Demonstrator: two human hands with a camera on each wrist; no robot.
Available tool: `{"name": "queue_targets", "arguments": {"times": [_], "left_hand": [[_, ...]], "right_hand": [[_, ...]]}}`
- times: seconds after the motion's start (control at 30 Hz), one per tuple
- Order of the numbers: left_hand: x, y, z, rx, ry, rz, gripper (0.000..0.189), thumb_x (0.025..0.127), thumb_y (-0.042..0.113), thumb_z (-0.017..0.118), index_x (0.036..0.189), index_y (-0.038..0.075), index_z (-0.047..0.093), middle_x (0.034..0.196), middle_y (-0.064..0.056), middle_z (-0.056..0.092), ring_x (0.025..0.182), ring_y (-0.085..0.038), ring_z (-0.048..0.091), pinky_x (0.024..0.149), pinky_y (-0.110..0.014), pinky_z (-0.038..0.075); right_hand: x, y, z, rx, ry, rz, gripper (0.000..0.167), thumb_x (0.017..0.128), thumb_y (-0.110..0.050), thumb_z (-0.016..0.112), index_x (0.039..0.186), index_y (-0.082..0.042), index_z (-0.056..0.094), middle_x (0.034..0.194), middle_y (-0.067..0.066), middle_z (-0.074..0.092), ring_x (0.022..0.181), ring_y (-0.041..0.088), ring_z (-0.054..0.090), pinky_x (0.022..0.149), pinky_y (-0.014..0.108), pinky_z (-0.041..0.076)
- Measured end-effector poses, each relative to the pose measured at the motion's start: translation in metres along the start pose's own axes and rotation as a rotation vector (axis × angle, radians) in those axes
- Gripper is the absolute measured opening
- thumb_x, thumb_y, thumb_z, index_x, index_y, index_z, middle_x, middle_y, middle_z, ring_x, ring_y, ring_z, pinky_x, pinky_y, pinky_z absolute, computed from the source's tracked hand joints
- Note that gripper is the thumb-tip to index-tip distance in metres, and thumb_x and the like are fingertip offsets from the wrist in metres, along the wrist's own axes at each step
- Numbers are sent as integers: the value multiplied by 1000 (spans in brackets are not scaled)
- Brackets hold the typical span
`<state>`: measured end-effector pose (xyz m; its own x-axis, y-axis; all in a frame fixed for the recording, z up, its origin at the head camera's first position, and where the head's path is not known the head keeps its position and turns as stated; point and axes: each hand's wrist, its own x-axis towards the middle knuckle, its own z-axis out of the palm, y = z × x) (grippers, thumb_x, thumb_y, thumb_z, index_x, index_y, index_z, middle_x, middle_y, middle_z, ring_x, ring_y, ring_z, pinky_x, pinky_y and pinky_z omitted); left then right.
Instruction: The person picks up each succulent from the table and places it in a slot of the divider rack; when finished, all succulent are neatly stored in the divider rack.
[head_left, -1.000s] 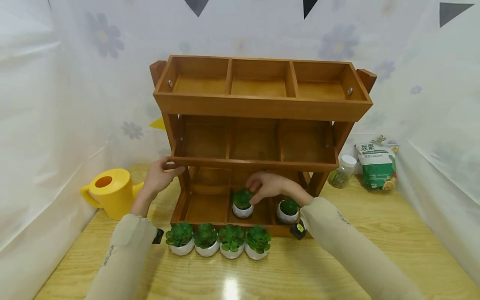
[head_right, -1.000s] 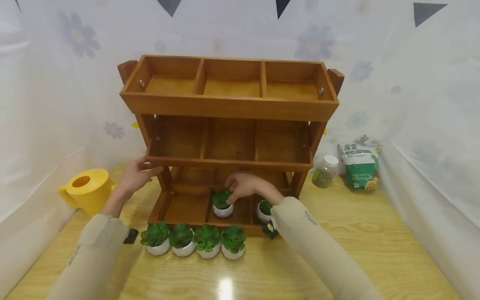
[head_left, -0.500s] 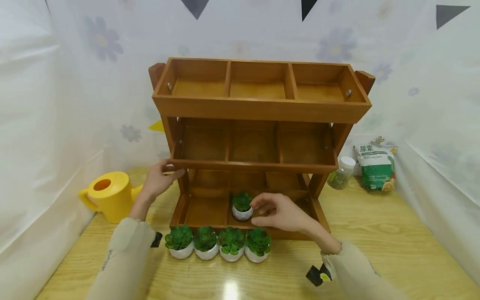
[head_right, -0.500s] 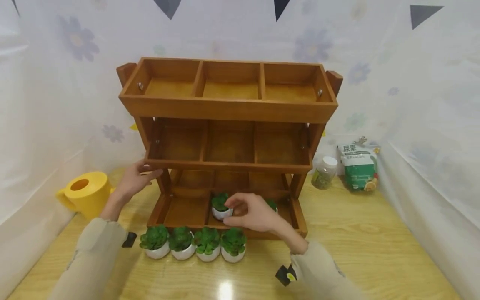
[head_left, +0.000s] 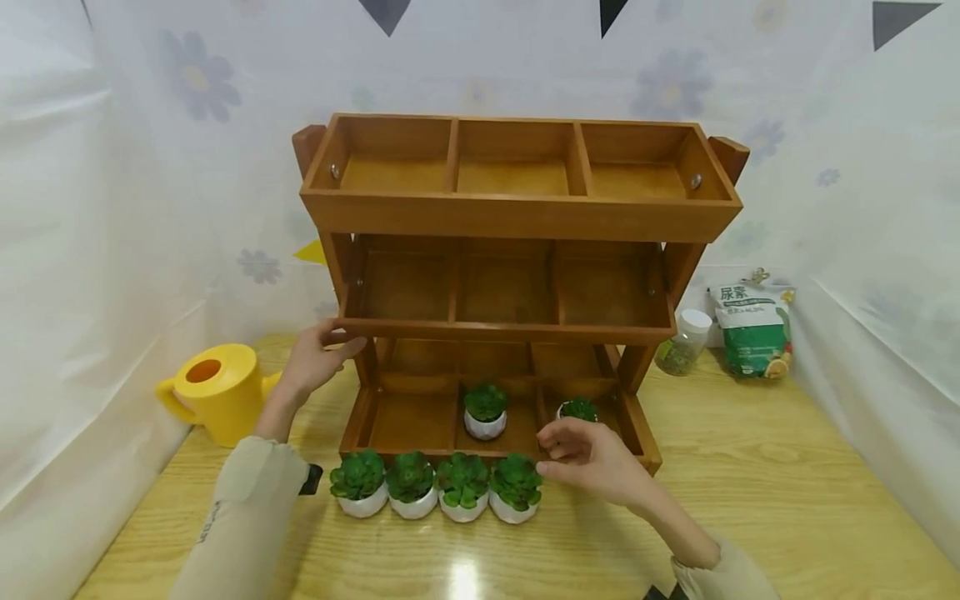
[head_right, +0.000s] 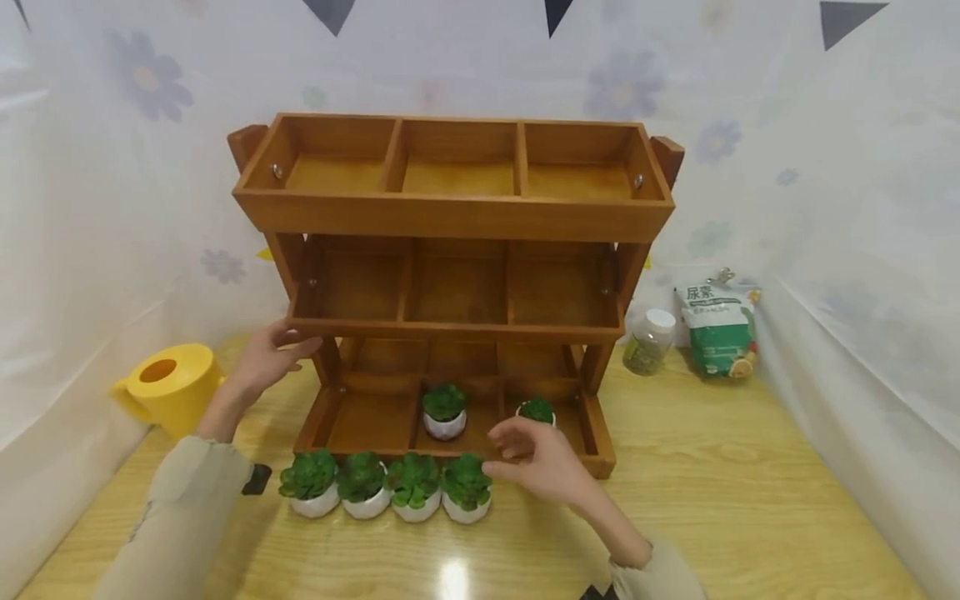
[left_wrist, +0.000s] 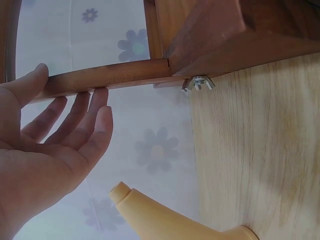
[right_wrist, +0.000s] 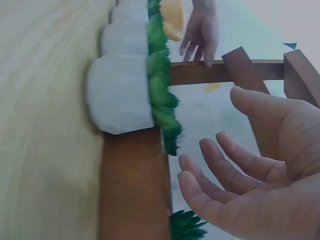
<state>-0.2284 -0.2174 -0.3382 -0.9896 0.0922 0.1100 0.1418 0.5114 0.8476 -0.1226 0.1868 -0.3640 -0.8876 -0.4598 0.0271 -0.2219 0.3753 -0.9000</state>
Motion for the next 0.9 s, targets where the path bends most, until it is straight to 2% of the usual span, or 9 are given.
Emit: {"name": "queue_targets", "arguments": {"times": [0.2, 0.4, 0.6, 0.77, 0.9], "left_hand": [[-1, 1, 1, 4, -3, -3, 54, 98, 31, 56, 141, 2, 42, 138, -27, 45, 119, -42, 51, 87, -50, 51], [0, 1, 1, 2, -4, -8, 55, 98, 32, 56, 142, 2, 41, 139, -28, 43, 120, -42, 50, 88, -52, 50], [0, 2, 1, 3, -2, -14, 55, 98, 32, 56, 141, 2, 42, 139, -28, 44, 120, -42, 50, 87, -49, 51], [-1, 3, 1, -4, -1, -20, 55, 97, 33, 57, 141, 3, 42, 139, -27, 44, 120, -42, 51, 88, -50, 51], [-1, 3, 1, -3, 5, -25, 55, 97, 33, 57, 141, 3, 43, 139, -27, 44, 120, -42, 51, 88, -50, 51]], "right_hand": [[-9, 18, 9, 22, -31, -4, 47, 80, -17, 79, 118, 4, 59, 113, 18, 61, 98, 35, 61, 79, 37, 54], [-12, 35, 21, -35, -36, 18, 61, 75, -18, 83, 126, 2, 57, 122, 19, 60, 103, 36, 61, 80, 43, 54], [-11, 38, 33, -139, -30, -9, 72, 74, -24, 84, 131, 5, 52, 123, 20, 60, 99, 31, 64, 79, 34, 54], [-8, 38, 42, -223, 34, -46, 77, 70, -30, 87, 128, 8, 53, 119, 19, 61, 87, 18, 63, 74, 28, 53], [-6, 38, 47, -270, 75, -62, 78, 67, -34, 88, 124, 9, 56, 112, 15, 63, 79, 14, 59, 66, 26, 51]]}}
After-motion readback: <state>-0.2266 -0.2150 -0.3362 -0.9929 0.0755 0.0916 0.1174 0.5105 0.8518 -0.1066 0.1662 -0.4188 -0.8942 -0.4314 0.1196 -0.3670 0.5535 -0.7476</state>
